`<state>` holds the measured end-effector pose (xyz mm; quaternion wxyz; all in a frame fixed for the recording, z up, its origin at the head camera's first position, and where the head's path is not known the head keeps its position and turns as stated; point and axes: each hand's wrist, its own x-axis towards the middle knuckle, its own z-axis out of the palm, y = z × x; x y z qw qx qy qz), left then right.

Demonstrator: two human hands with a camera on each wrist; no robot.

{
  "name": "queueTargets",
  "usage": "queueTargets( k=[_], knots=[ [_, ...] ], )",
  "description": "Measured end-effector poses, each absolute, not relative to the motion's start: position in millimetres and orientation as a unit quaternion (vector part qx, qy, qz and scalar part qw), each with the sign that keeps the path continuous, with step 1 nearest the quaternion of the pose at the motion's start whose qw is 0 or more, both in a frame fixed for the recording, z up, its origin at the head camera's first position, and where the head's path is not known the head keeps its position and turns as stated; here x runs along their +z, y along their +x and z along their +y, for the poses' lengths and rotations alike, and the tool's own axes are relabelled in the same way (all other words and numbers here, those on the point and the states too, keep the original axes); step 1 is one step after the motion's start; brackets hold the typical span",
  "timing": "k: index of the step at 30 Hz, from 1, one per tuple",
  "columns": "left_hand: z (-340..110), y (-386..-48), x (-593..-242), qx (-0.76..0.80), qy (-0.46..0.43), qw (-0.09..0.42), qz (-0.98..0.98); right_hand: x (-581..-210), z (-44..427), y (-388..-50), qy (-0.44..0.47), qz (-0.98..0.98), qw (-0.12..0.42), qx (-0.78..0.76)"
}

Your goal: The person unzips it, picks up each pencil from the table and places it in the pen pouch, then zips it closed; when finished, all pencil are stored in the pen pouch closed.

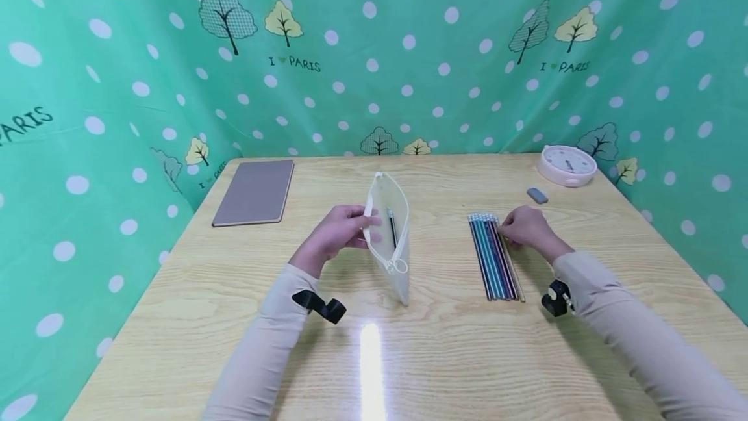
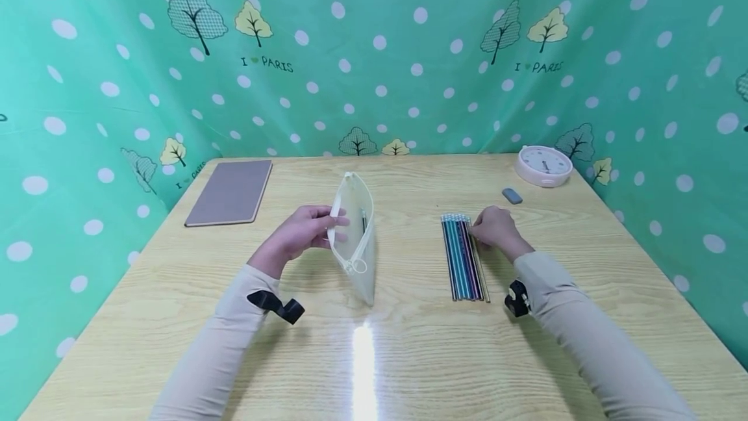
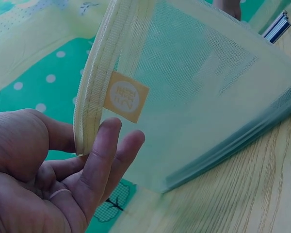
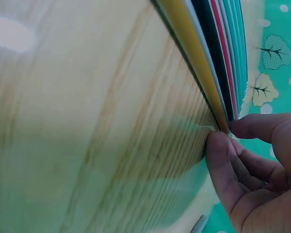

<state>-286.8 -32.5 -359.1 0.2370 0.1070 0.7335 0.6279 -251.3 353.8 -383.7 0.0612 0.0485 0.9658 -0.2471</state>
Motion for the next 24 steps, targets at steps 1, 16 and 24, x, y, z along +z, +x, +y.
queueTargets(
  k=[1, 16, 24],
  knots=[
    [-32, -287, -359, 0.629, 0.107, 0.235, 0.734, -383, 353, -252, 0.05, 0.967, 0.056, -0.244],
    [-32, -284, -368, 0.631, 0.123, 0.222, 0.733, -402, 348, -247, 0.087, 0.962, -0.005, -0.258],
    [-34, -286, -365, 0.637, 0.128, 0.21, 0.731, -360, 357, -247, 0.139, 0.862, -0.109, -0.476]
  ],
)
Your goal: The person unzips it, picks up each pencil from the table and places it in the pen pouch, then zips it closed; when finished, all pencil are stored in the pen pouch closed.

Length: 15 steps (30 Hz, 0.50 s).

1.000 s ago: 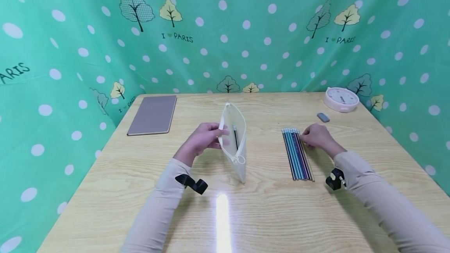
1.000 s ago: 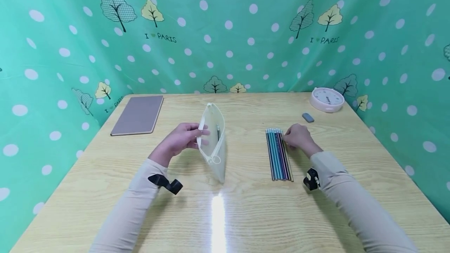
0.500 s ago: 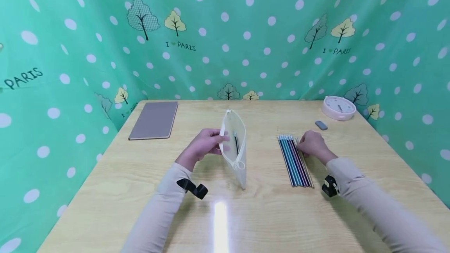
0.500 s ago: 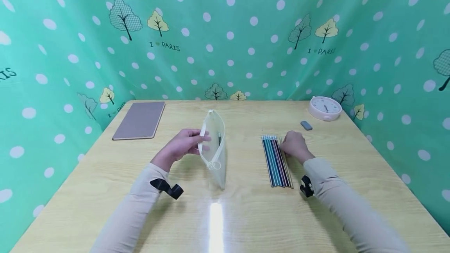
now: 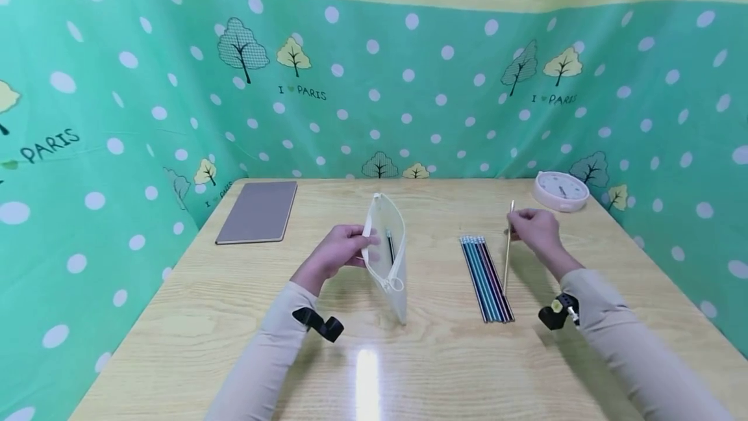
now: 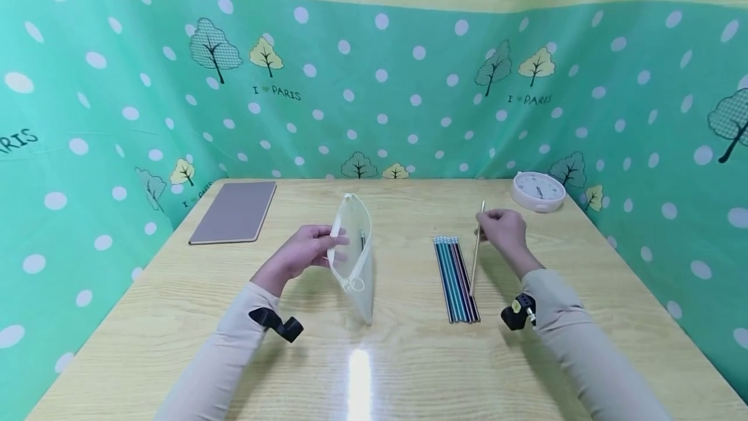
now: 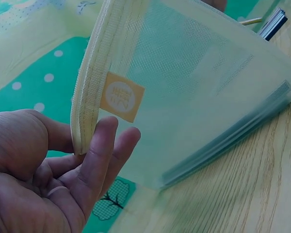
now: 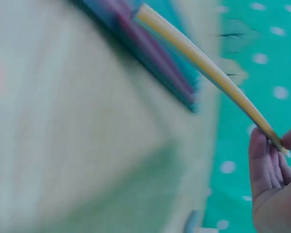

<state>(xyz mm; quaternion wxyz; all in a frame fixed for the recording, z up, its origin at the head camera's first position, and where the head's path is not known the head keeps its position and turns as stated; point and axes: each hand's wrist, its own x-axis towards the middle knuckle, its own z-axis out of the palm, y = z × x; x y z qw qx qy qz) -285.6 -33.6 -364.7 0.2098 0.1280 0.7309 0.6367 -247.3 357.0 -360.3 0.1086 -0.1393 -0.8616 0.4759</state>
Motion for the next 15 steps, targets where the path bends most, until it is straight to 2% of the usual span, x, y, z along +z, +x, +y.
queueTargets(
  k=[9, 15],
  knots=[
    [-35, -285, -364, 0.638, 0.132, 0.2, 0.732, -314, 305, -256, -0.102, -0.61, 0.2, 0.76],
    [-33, -285, -366, 0.639, 0.131, 0.2, 0.731, -303, 264, -251, -0.048, -0.479, 0.196, 0.854]
  ],
)
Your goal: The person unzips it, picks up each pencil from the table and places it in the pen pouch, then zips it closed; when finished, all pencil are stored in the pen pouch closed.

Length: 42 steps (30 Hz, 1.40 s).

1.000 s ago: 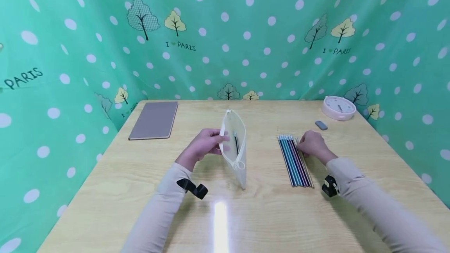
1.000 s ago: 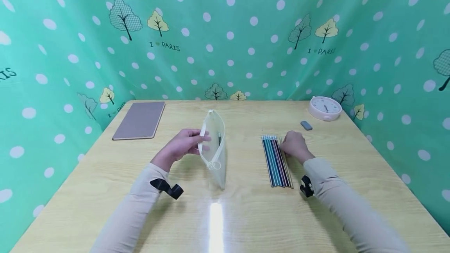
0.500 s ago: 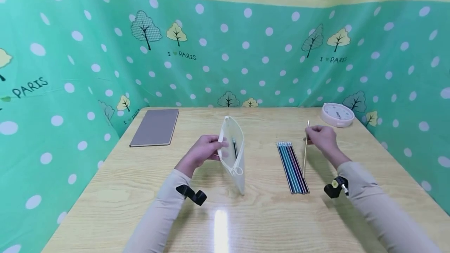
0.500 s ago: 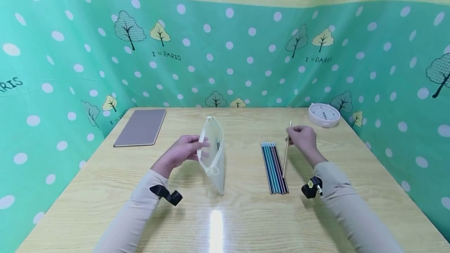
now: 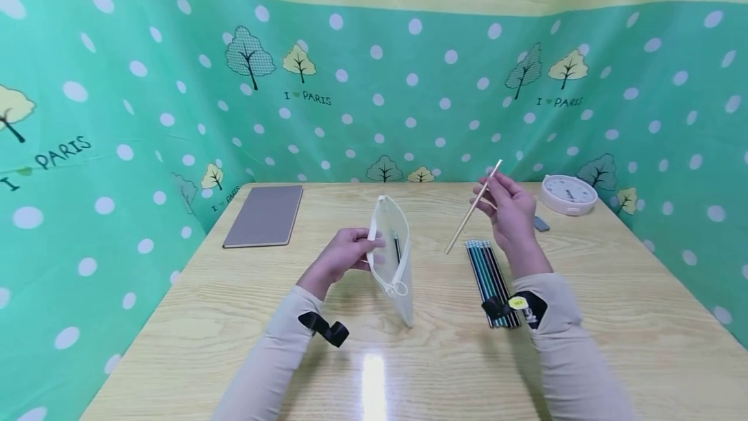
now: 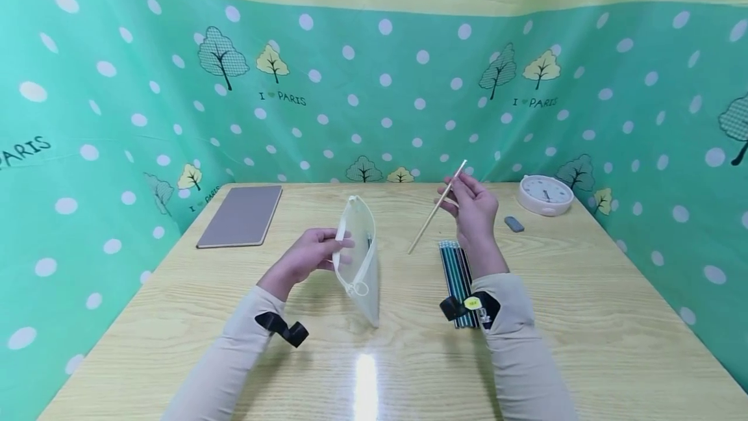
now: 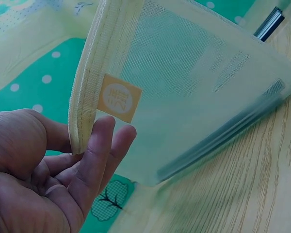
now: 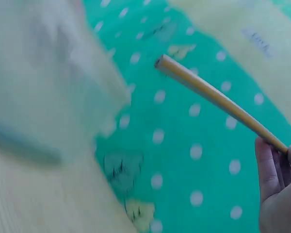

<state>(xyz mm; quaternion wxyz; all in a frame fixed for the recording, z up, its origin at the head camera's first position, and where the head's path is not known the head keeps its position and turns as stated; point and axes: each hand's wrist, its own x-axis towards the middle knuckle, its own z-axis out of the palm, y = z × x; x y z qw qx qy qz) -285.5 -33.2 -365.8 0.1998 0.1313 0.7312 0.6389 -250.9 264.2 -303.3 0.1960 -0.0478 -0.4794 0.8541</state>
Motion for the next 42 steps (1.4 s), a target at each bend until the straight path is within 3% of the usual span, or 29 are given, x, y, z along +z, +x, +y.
queueTargets(
  k=[8, 23, 31, 42],
  knots=[
    [-29, -287, -364, 0.634, 0.136, 0.204, 0.733, -297, 247, -242, -0.034, -0.391, 0.177, 0.902],
    [-31, -289, -360, 0.621, 0.129, 0.195, 0.748, -294, 203, -240, 0.053, -0.546, 0.241, 0.801],
    [-37, -288, -367, 0.62, 0.124, 0.191, 0.751, -303, 176, -235, 0.1, -0.616, 0.219, 0.75],
    [-33, -288, -368, 0.617, 0.127, 0.194, 0.752, -308, 174, -230, 0.111, -0.666, 0.19, 0.712]
  ],
)
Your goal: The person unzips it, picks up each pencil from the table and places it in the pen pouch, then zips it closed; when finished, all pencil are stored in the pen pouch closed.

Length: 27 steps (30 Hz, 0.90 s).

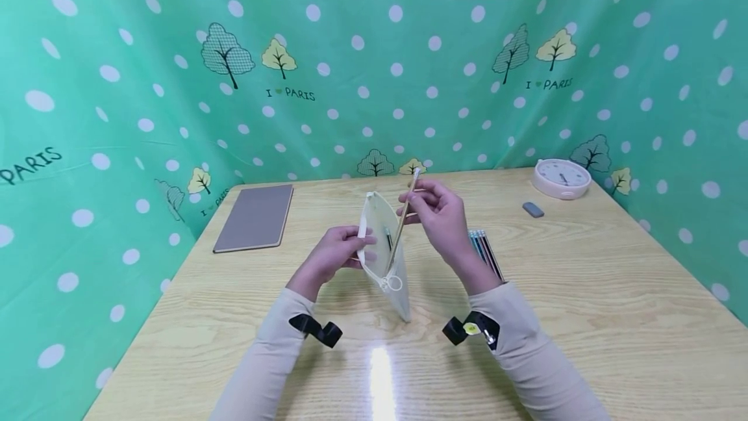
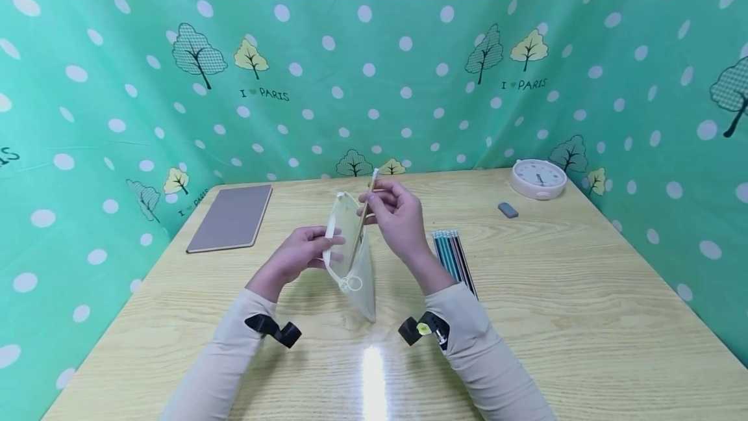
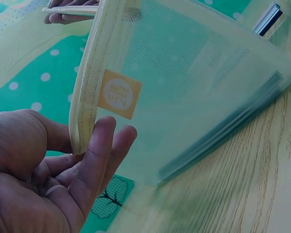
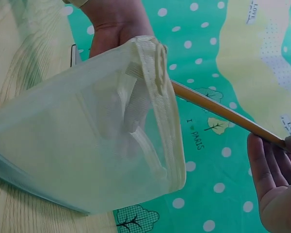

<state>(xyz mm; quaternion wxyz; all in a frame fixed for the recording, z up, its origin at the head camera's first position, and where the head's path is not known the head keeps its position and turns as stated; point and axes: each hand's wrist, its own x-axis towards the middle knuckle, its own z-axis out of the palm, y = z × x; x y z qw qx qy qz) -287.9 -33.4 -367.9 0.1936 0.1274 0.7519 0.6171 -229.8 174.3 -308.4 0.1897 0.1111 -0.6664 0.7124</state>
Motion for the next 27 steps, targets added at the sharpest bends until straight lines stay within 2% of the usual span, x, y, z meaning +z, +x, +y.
queueTargets(
  k=[27],
  knots=[
    [-32, -286, -364, 0.625, 0.115, 0.194, 0.747, -324, 165, -230, 0.158, -0.804, 0.12, 0.56]
  ],
)
